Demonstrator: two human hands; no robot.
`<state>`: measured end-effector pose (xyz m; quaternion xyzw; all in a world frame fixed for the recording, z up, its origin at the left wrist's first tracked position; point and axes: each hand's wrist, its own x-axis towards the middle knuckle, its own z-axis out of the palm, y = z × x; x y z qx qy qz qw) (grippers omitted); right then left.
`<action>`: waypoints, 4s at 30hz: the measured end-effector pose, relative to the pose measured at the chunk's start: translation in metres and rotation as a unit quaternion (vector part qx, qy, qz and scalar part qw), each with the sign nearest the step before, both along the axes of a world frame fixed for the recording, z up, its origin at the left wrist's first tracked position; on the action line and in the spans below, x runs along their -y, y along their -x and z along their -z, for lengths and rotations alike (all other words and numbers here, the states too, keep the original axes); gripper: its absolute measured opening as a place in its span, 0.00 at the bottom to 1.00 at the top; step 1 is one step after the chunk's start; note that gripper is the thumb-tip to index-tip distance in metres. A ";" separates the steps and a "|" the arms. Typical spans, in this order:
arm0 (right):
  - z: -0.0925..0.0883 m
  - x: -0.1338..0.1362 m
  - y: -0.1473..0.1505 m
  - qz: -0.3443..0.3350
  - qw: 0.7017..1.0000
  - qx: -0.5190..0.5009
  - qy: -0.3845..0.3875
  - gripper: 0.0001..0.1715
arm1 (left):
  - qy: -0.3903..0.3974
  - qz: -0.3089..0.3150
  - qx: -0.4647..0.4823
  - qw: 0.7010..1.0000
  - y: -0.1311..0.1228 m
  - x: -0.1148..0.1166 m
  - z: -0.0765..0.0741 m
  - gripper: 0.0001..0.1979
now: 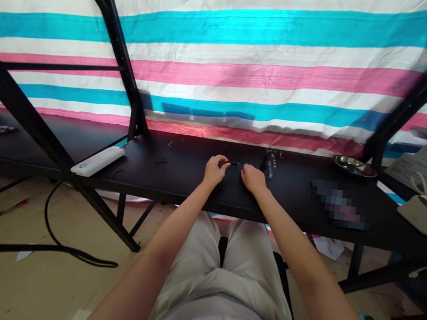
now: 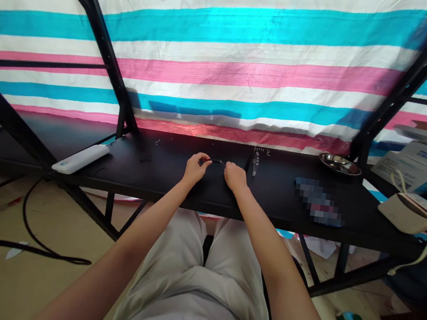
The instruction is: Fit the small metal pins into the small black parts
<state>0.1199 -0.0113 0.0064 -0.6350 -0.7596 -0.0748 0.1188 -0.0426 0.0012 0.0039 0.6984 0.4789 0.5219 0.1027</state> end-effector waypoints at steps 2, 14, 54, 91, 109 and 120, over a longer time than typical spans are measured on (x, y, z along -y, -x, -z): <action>0.001 0.000 0.000 -0.005 1.000 0.009 -0.004 0.12 | 0.000 -0.004 -0.005 1.000 0.000 0.000 -0.001 0.02; 0.000 0.004 0.001 0.002 1.000 0.017 -0.008 0.12 | -0.024 0.033 -0.037 0.999 -0.002 0.003 0.001 0.13; 0.013 -0.002 -0.005 -0.058 0.990 -0.060 -0.116 0.10 | -0.030 0.105 -0.037 0.993 -0.003 0.000 0.009 0.10; 0.014 0.000 -0.002 -0.146 0.974 -0.117 -0.125 0.15 | 0.074 0.148 -0.056 0.985 0.002 -0.014 -0.005 0.09; 0.015 -0.002 -0.001 -0.149 0.977 -0.125 -0.085 0.13 | 0.232 -0.201 -0.146 0.941 0.093 -0.053 -0.009 0.08; 0.014 -0.002 -0.001 -0.147 0.977 -0.128 -0.088 0.12 | 0.260 -0.225 -0.135 0.929 0.090 -0.053 -0.010 0.12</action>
